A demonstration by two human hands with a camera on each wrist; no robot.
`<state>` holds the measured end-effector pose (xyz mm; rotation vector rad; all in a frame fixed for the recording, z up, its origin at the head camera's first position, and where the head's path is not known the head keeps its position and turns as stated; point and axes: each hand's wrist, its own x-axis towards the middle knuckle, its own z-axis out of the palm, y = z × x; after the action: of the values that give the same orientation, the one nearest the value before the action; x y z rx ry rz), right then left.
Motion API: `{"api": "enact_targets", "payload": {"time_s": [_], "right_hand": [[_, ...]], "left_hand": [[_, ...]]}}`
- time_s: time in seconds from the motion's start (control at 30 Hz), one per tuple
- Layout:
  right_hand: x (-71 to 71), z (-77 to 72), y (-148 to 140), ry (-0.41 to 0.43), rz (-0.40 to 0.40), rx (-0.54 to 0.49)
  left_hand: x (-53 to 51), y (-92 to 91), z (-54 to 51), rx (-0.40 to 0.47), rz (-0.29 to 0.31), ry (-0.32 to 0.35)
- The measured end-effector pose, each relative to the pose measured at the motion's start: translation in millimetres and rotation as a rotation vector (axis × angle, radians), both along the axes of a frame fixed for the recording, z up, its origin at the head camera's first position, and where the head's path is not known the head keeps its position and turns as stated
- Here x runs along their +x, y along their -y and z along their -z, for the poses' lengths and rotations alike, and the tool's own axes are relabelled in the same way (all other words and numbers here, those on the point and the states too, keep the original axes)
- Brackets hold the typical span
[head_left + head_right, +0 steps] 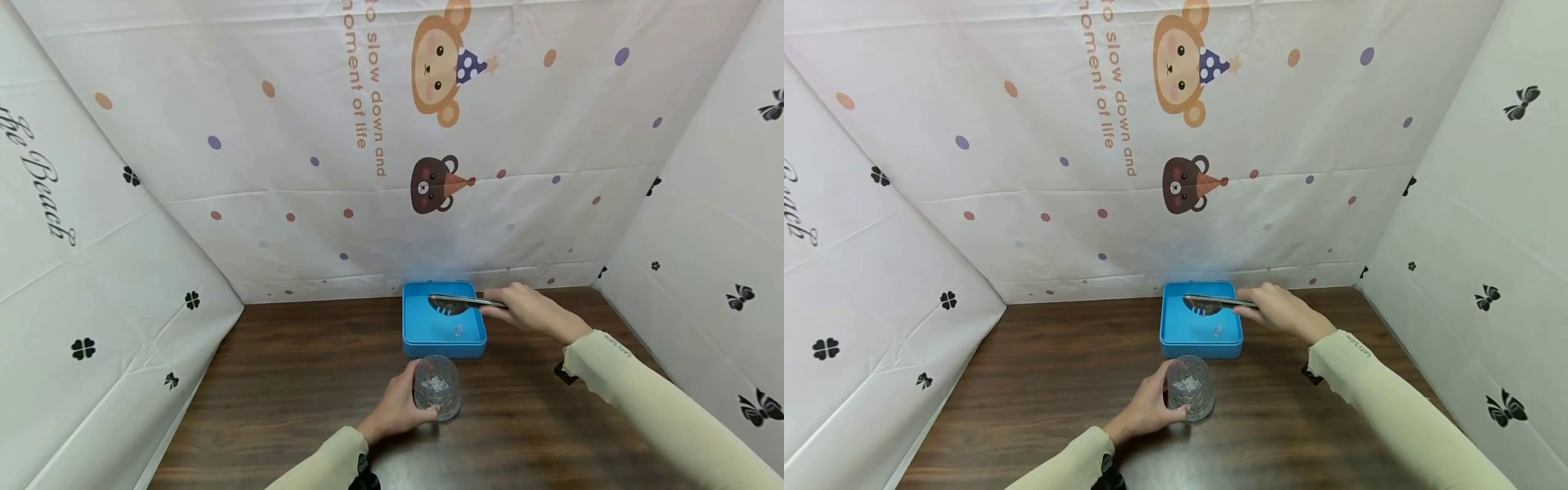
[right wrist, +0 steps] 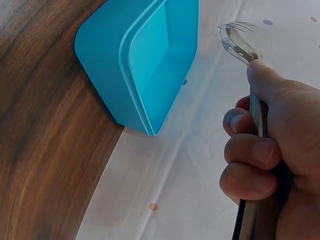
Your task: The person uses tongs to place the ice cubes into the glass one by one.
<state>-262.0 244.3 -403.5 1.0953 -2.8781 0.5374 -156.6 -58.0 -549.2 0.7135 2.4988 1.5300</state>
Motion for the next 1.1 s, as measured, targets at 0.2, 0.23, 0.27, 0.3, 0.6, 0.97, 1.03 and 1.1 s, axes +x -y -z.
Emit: {"api": "enact_targets", "payload": {"time_s": [0.2, 0.23, 0.27, 0.3, 0.6, 0.97, 1.03, 1.1], "right_hand": [[2.0, -1.8, 0.2, -0.009, -0.017, -0.025], [2.5, -2.2, 0.3, -0.012, -0.023, -0.030], [3.0, -2.5, 0.4, -0.017, -0.025, -0.033], [3.5, -3.0, 0.5, -0.022, -0.030, -0.037], [19.0, -14.9, 2.7, -0.004, -0.031, -0.033], [49.6, -14.6, 5.3, -0.026, -0.138, -0.063], [54.3, -14.1, 6.6, -0.032, -0.157, -0.064], [58.3, -13.5, 7.7, -0.031, -0.166, -0.061]], "left_hand": [[-0.3, 0.0, 0.4, -0.006, 0.000, -0.006], [-0.3, 0.0, 0.3, -0.007, -0.001, -0.008], [-0.3, 0.0, 0.3, -0.008, -0.002, -0.010], [-0.3, 0.1, 0.3, -0.009, -0.003, -0.013], [0.2, -0.5, 0.3, -0.011, 0.001, -0.028], [0.8, -0.1, 0.0, -0.018, 0.001, -0.030], [1.2, 0.2, -0.1, -0.023, -0.001, -0.033], [1.5, 0.2, 0.2, -0.024, 0.001, -0.038]]}}
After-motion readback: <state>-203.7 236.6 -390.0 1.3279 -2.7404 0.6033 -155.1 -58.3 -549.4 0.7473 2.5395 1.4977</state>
